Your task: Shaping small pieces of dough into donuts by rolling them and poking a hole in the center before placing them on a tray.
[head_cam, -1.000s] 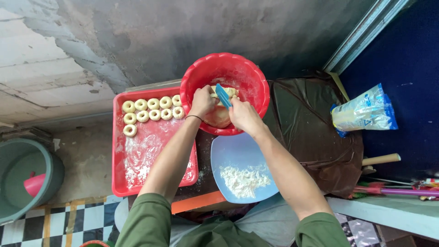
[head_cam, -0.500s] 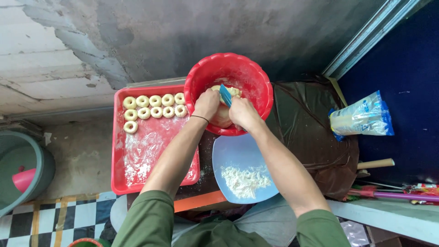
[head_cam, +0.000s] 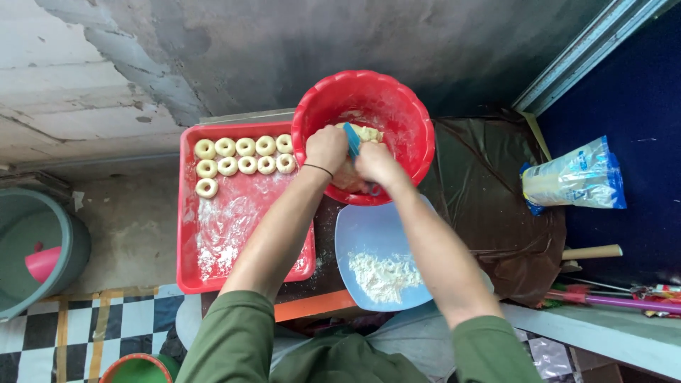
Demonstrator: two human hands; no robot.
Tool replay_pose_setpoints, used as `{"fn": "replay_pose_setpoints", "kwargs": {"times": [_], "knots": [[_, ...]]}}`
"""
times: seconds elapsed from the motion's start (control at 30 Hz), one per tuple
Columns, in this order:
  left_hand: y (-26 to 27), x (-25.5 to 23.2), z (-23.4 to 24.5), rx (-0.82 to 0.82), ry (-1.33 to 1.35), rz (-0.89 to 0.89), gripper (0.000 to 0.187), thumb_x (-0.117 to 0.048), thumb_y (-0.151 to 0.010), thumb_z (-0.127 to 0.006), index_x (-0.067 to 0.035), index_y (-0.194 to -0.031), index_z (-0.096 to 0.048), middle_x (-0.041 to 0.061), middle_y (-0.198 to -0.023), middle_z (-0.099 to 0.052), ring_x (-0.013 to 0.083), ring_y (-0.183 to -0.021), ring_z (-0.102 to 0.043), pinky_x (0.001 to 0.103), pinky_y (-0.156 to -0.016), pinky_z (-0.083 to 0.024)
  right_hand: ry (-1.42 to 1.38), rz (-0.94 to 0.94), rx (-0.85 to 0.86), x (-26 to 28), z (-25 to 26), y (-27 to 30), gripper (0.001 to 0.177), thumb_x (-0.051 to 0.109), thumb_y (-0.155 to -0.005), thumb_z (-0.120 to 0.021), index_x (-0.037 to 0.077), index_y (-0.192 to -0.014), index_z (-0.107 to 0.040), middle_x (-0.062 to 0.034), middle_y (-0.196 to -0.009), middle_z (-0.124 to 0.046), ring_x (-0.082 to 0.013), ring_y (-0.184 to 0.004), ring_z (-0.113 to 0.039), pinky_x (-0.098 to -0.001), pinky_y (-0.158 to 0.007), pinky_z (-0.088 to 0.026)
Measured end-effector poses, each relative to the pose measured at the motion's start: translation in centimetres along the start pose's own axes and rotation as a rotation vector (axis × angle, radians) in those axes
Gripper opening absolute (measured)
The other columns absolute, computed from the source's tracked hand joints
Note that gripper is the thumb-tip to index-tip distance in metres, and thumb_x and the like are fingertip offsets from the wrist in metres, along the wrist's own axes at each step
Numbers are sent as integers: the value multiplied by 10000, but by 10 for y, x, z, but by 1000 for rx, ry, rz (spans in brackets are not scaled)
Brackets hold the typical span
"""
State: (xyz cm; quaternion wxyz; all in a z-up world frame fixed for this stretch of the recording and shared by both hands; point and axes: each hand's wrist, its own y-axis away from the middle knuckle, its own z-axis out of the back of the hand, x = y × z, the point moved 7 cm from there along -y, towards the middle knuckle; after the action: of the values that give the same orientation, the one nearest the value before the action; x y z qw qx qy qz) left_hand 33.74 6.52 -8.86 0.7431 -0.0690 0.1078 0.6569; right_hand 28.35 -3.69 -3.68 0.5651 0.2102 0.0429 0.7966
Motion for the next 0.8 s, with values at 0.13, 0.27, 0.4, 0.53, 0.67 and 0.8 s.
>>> {"fn": "replay_pose_setpoints", "kwargs": {"times": [0.13, 0.27, 0.4, 0.53, 0.67, 0.8], "knots": [[48, -17, 56, -293, -295, -92, 229, -122, -837, -548, -162, -804, -771, 32, -761, -689, 278, -787, -688, 420, -649, -561, -43, 6, -147, -8, -37, -40, 357, 129, -875, -516, -107, -1022, -739, -285, -897, -755, -500, -1018, -717, -605, -1034, -487], [17, 11, 16, -388, -350, -113, 209, -147, -856, -558, -128, -890, -763, 55, -858, -666, 297, -832, -633, 441, -678, -498, -202, -79, -95, 16, 10, 8, 309, 233, -943, -517, 15, -885, -727, -205, -721, -728, -365, -805, -736, -499, -877, -559], [6, 13, -6, -232, -273, -123, 272, -136, -871, -504, -116, -889, -775, 36, -838, -694, 289, -771, -694, 452, -619, -533, -180, -146, 28, 24, 20, 26, 299, 232, -871, -535, 65, -820, -778, -158, -657, -742, -288, -777, -772, -480, -833, -605], [22, 11, 3, -304, -277, -169, 187, -133, -831, -574, -115, -831, -760, 42, -814, -658, 283, -713, -686, 457, -575, -542, -160, -147, -71, 7, -33, -31, 329, 114, -882, -493, -67, -974, -753, -323, -947, -745, -517, -1022, -708, -604, -976, -534], [32, 14, 57, -240, -93, -156, 120, -190, -849, -669, -114, -871, -759, 43, -867, -640, 298, -770, -711, 475, -642, -599, -210, -170, -116, 9, -14, -17, 332, 117, -926, -478, -27, -1072, -738, -304, -1026, -735, -517, -1057, -697, -597, -923, -568], [43, 33, 100, -218, 390, -129, 95, -231, -857, -704, -238, -767, -731, 13, -868, -611, 308, -863, -710, 450, -730, -605, -165, -175, -136, -29, -12, -1, 304, 272, -962, -560, 85, -1147, -713, -243, -1042, -753, -459, -1049, -714, -588, -898, -587]]}}
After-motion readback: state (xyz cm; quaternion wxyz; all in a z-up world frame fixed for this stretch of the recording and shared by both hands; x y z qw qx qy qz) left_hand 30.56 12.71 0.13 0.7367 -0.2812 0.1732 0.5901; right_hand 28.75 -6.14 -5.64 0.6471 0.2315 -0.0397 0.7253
